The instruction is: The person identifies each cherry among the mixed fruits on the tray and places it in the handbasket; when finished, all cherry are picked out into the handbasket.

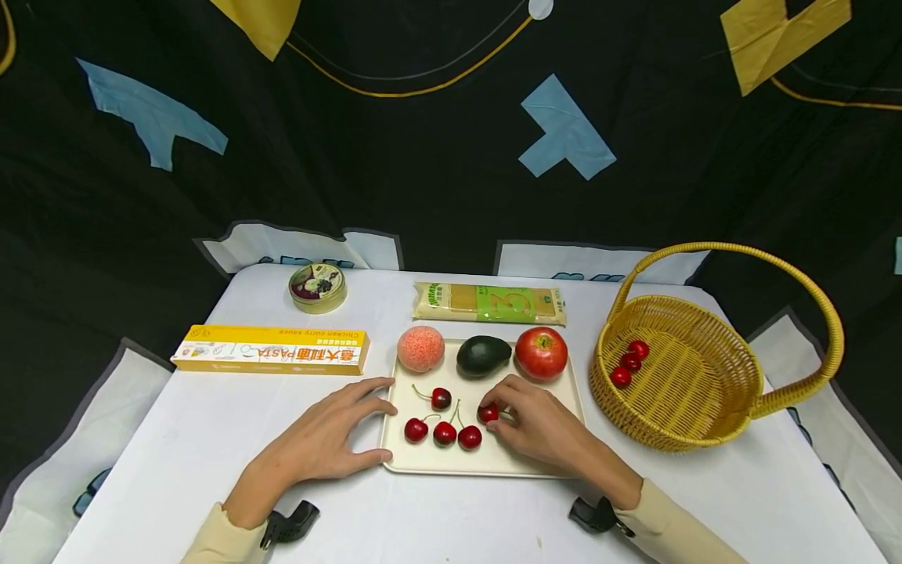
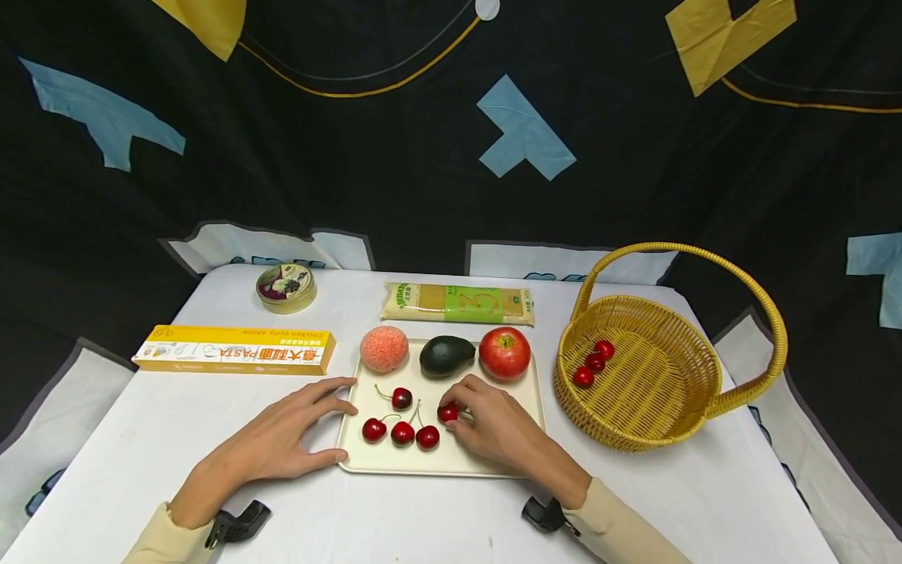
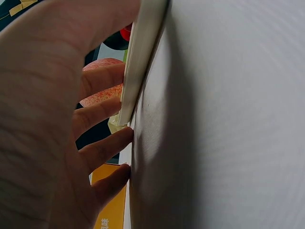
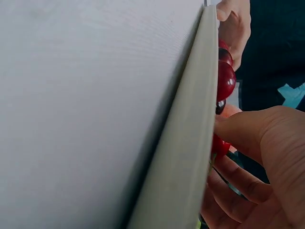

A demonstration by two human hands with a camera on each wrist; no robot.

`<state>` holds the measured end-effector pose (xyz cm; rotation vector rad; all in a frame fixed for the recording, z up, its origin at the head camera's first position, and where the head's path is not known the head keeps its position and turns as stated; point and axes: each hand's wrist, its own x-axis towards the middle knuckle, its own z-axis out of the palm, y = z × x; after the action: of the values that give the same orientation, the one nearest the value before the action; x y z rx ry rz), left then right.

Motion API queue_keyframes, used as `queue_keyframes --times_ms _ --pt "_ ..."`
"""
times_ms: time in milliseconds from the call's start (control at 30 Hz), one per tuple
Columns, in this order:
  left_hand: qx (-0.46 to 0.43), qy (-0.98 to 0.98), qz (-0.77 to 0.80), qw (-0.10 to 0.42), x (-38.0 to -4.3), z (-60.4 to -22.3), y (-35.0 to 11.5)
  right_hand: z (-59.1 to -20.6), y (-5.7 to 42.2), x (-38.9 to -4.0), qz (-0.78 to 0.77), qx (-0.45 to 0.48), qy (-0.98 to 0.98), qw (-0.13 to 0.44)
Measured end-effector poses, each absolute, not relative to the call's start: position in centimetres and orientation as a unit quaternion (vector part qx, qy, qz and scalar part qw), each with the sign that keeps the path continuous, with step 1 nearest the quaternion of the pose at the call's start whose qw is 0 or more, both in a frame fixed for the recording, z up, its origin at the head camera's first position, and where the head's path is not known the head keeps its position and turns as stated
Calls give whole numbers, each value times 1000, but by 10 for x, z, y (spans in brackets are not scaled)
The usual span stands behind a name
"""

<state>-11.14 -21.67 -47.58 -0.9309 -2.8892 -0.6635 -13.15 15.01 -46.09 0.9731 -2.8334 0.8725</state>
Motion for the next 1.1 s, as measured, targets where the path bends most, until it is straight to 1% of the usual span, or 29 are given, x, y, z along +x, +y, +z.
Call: queue_keyframes --times_ms 233,533,733,900,1100 --pt "-299 -930 -213 17 -111 -475 -216 -452 167 -128 279 293 -914 38" --pt "-299 -930 -212 20 -111 -476 -216 -434 197 -129 294 304 -897 126" --pt "-298 -931 -211 15 -111 -476 -216 -424 220 -131 285 292 -898 167" --pt "-298 -931 -208 18 -111 -476 -216 -418 236 -130 280 266 -903 189" --pt "-301 -930 -209 21 -112 -476 -216 -413 254 -129 266 227 -916 198"
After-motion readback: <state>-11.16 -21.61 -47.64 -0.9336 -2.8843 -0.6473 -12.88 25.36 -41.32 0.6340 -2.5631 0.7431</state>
